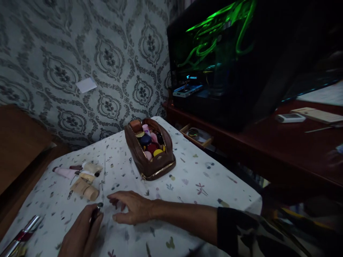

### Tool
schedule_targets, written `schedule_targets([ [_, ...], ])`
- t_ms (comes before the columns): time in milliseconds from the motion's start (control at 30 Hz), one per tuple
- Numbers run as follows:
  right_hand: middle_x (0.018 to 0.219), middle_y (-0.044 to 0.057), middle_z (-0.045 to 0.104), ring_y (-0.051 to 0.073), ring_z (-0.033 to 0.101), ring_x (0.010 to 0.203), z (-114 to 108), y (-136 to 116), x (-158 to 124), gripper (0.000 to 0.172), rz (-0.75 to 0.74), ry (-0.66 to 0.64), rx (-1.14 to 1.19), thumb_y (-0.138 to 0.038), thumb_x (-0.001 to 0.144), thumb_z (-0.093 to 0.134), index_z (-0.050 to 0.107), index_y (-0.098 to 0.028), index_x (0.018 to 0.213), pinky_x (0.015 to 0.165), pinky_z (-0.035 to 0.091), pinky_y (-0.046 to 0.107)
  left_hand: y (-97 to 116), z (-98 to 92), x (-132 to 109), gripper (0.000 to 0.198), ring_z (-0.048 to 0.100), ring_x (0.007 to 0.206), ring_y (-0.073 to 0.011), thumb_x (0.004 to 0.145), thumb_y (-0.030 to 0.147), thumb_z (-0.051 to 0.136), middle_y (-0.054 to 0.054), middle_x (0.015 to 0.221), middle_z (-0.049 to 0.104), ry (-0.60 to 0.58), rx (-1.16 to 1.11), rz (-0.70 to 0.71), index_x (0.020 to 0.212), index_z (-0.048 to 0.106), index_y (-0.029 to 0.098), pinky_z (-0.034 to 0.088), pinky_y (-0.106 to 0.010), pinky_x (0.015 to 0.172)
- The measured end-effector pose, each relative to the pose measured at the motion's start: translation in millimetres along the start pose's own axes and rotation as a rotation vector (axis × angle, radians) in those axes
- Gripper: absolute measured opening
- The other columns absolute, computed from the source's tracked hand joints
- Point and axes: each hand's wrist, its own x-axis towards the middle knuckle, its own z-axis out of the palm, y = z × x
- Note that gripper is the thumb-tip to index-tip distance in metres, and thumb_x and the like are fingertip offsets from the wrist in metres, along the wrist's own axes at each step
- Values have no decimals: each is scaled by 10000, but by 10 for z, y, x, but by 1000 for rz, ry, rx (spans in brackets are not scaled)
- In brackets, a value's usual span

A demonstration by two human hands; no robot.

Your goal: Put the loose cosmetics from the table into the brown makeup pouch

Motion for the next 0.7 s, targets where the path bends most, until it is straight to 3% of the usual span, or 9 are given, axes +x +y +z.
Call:
schedule_targets([
  [100, 1051, 51, 637, 146, 603, 880, 17, -46, 22, 620, 79, -85, 437, -295, 771, 742, 544, -173, 1346, 798, 497, 265, 353, 19, 287, 340, 620, 702, -186, 912, 557, 521, 4, 815, 624, -10, -245, -1, 1031, 567, 243, 511, -273, 642],
  [167, 848, -20, 579, 93, 548, 731, 46, -42, 59, 467, 112, -31, 639, -311, 760, 761, 595, -163, 1172, 700, 470, 219, 487, 52, 444, 329, 615, 747, -185, 904, 548, 555, -4, 817, 612, 42, -381, -28, 964, 574, 226, 513, -268, 669],
  [267, 734, -57, 538, 70, 512, 637, 70, -23, 112, 430, 202, 111, 732, -427, 740, 799, 558, -166, 983, 635, 456, 210, 635, 139, 616, 358, 622, 838, -196, 865, 551, 625, -30, 889, 633, 109, -628, -119, 928, 598, 200, 531, -277, 728],
  [400, 661, -55, 570, 76, 529, 545, 37, -47, 134, 480, 283, 189, 767, -594, 783, 725, 514, -176, 889, 544, 457, 211, 786, 244, 803, 442, 607, 712, -156, 724, 528, 783, -3, 849, 630, 96, -1103, -367, 964, 600, 205, 497, -221, 536],
  [533, 541, -51, 538, 64, 426, 399, -41, -136, 122, 479, 321, 129, 937, -624, 904, 565, 535, -158, 798, 423, 362, 201, 846, 262, 1015, 509, 533, 555, -101, 546, 394, 921, 62, 651, 522, 14, -1460, -536, 860, 576, 191, 413, -163, 405],
  [633, 502, -43, 526, 65, 393, 365, -101, -182, 125, 476, 380, 24, 1126, -580, 969, 481, 541, -147, 780, 407, 330, 202, 840, 284, 1143, 516, 396, 446, -37, 513, 360, 954, 105, 548, 398, -12, -1631, -551, 745, 534, 169, 395, -135, 391],
  [700, 508, -26, 551, 78, 437, 373, -125, -176, 137, 482, 412, 12, 1133, -574, 982, 462, 539, -145, 777, 432, 374, 215, 820, 328, 1194, 521, 341, 414, -15, 525, 369, 958, 115, 524, 373, -16, -1686, -535, 713, 518, 162, 377, -120, 385],
])
